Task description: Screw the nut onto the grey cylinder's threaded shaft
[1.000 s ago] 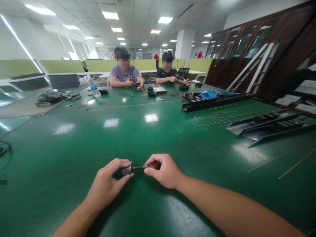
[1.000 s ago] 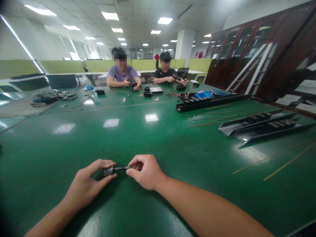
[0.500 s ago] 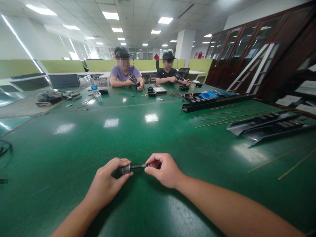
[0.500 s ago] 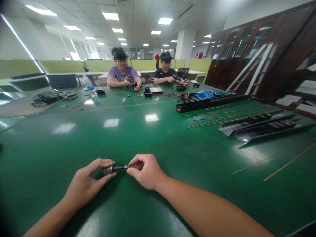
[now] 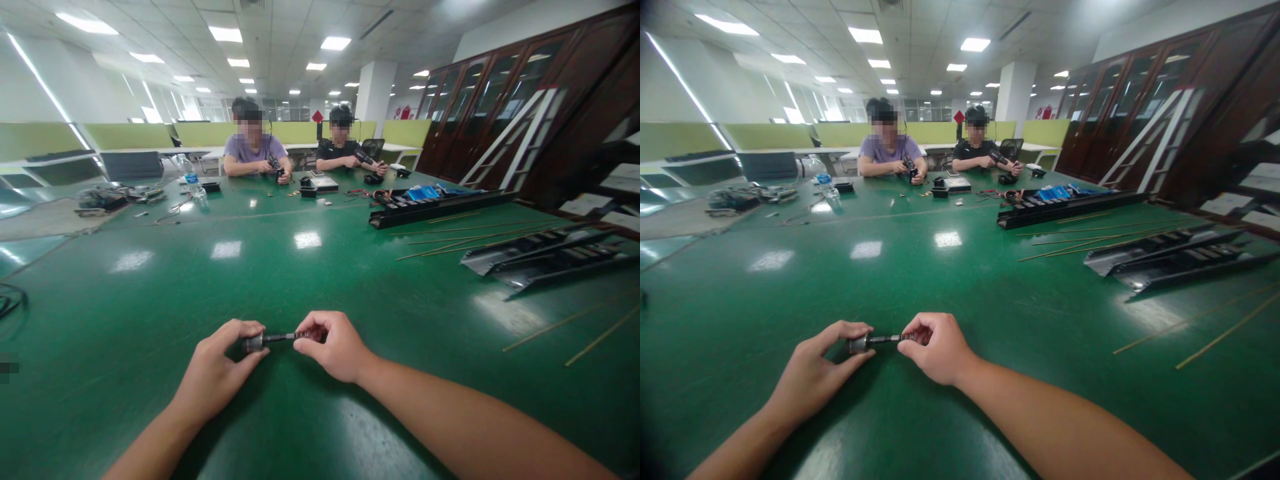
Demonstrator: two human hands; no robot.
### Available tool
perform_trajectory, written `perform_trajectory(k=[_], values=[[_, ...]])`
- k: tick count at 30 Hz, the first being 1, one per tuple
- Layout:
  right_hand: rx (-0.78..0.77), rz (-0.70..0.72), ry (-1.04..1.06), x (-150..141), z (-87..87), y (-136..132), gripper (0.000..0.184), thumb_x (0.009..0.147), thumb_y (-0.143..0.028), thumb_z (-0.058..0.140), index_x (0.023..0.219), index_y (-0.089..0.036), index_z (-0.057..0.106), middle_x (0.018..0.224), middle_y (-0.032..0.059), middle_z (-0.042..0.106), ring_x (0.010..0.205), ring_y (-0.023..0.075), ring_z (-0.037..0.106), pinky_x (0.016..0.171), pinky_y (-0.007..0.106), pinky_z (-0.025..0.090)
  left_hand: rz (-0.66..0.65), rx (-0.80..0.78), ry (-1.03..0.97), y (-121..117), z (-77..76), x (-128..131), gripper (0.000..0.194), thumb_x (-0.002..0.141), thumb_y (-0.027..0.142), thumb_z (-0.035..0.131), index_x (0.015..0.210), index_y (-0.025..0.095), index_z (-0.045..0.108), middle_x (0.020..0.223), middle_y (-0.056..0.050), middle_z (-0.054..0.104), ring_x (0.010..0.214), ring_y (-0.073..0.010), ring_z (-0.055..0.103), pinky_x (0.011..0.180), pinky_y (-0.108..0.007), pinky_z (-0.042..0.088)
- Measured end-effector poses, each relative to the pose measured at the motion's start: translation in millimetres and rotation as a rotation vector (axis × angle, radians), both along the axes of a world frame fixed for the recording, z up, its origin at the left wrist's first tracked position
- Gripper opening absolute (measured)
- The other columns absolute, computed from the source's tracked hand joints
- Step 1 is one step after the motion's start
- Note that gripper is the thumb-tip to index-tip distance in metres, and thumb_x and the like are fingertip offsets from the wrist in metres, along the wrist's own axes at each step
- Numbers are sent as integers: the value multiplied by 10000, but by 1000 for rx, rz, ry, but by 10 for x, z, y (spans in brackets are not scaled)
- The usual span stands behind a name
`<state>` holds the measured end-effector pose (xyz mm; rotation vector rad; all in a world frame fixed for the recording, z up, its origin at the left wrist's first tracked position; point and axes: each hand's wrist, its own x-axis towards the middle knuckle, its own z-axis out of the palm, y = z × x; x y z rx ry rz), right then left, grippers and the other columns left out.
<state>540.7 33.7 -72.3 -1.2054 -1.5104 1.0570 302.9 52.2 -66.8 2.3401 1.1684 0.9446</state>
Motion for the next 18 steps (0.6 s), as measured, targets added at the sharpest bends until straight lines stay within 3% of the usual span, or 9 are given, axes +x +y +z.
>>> perform_trajectory(k=[12,18], values=[[-19,26,13,8,-9,-18,139,728,-273,714,749,-138,684,607,-2,593,552,118,511,546,234,387,121,-24,32,49,-19,-54,278,832,418,703,1036,242,631,1055,-7,706,993,-187,671,919,-319,515],[-56,40,105,47,-100,47,518,960,-430,418,509,-180,468,439,-38,392,437,95,393,509,246,305,308,-149,23,67,67,-1,497,802,573,656,1157,225,644,1082,-45,710,978,-236,676,894,-349,527]])
